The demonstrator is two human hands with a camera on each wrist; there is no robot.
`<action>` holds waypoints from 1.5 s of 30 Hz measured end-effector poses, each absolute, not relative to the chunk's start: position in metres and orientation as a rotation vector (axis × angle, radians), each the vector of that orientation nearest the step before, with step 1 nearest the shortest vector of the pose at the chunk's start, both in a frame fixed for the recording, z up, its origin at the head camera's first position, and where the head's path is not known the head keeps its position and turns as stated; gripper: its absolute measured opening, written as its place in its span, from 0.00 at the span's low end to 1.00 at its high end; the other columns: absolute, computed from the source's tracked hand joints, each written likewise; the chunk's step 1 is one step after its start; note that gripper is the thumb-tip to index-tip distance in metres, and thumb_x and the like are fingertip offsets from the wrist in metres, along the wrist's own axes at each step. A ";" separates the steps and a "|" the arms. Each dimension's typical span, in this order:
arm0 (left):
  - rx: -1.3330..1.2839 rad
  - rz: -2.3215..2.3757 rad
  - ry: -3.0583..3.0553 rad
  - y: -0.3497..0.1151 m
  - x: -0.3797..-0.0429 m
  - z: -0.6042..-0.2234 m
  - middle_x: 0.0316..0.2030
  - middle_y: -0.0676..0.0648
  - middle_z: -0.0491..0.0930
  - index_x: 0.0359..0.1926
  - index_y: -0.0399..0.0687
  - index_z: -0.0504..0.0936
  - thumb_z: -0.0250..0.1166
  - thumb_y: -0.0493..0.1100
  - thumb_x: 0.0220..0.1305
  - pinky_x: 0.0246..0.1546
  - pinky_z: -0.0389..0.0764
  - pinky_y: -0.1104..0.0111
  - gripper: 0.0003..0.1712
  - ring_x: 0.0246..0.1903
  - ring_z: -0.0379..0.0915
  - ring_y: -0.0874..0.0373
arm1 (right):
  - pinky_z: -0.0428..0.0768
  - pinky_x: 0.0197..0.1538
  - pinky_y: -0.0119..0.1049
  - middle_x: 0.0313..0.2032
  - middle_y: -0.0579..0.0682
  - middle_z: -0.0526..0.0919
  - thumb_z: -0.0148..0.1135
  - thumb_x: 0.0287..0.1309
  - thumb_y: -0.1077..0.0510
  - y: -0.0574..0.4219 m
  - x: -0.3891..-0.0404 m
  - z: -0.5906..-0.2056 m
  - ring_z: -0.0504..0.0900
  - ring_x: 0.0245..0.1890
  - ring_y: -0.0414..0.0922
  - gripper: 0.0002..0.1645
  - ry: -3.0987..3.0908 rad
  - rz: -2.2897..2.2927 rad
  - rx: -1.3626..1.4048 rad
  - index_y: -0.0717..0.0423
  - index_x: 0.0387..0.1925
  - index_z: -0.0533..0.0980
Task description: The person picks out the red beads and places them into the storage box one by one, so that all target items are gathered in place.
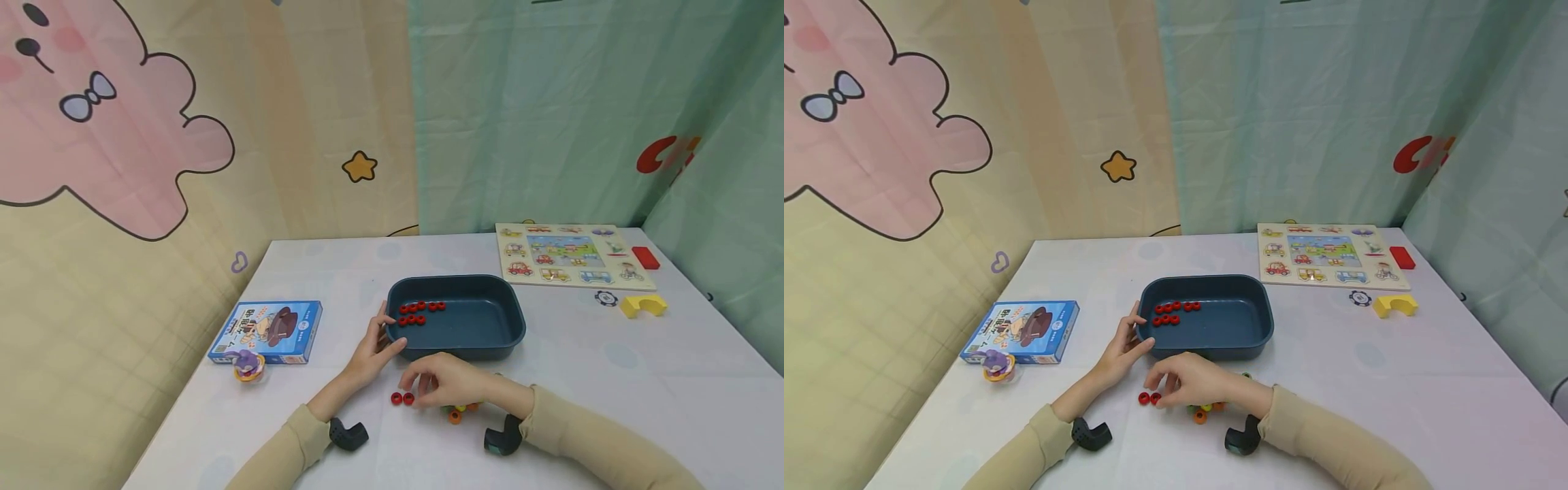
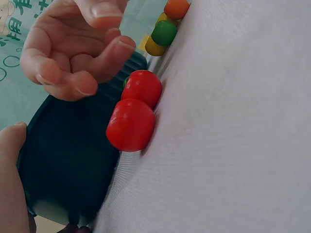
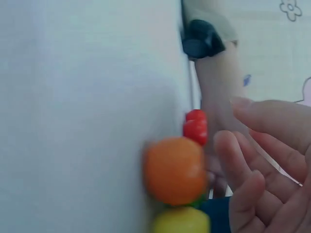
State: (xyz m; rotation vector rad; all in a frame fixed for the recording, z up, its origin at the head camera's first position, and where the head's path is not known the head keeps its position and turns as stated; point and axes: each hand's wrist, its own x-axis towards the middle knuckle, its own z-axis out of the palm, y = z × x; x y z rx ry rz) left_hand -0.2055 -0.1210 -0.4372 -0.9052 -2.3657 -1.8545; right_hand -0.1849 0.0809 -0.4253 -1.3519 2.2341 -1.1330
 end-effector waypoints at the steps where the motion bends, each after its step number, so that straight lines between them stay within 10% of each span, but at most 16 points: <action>1: -0.906 -1.853 -2.364 -0.121 -0.206 -0.437 0.67 0.36 0.35 0.53 0.27 0.54 0.54 0.35 0.63 0.55 0.59 0.48 0.24 0.61 0.46 0.35 | 0.76 0.31 0.26 0.37 0.41 0.79 0.65 0.49 0.53 0.080 -0.185 -0.428 0.75 0.29 0.30 0.16 2.256 -1.137 -1.340 0.50 0.42 0.76; 24: -0.900 -1.854 -2.381 -0.120 -0.207 -0.436 0.67 0.37 0.35 0.53 0.29 0.55 0.54 0.36 0.63 0.56 0.59 0.49 0.23 0.62 0.46 0.37 | 0.74 0.29 0.24 0.31 0.34 0.78 0.66 0.48 0.51 0.076 -0.189 -0.443 0.74 0.25 0.28 0.12 2.391 -1.080 -1.309 0.43 0.37 0.77; 45: -0.849 -1.841 -2.444 -0.121 -0.205 -0.436 0.68 0.41 0.35 0.53 0.31 0.54 0.54 0.39 0.64 0.58 0.58 0.52 0.24 0.63 0.45 0.39 | 0.77 0.29 0.35 0.34 0.44 0.80 0.64 0.50 0.53 0.121 -0.260 -0.337 0.78 0.27 0.45 0.15 2.393 -1.217 -1.274 0.51 0.41 0.76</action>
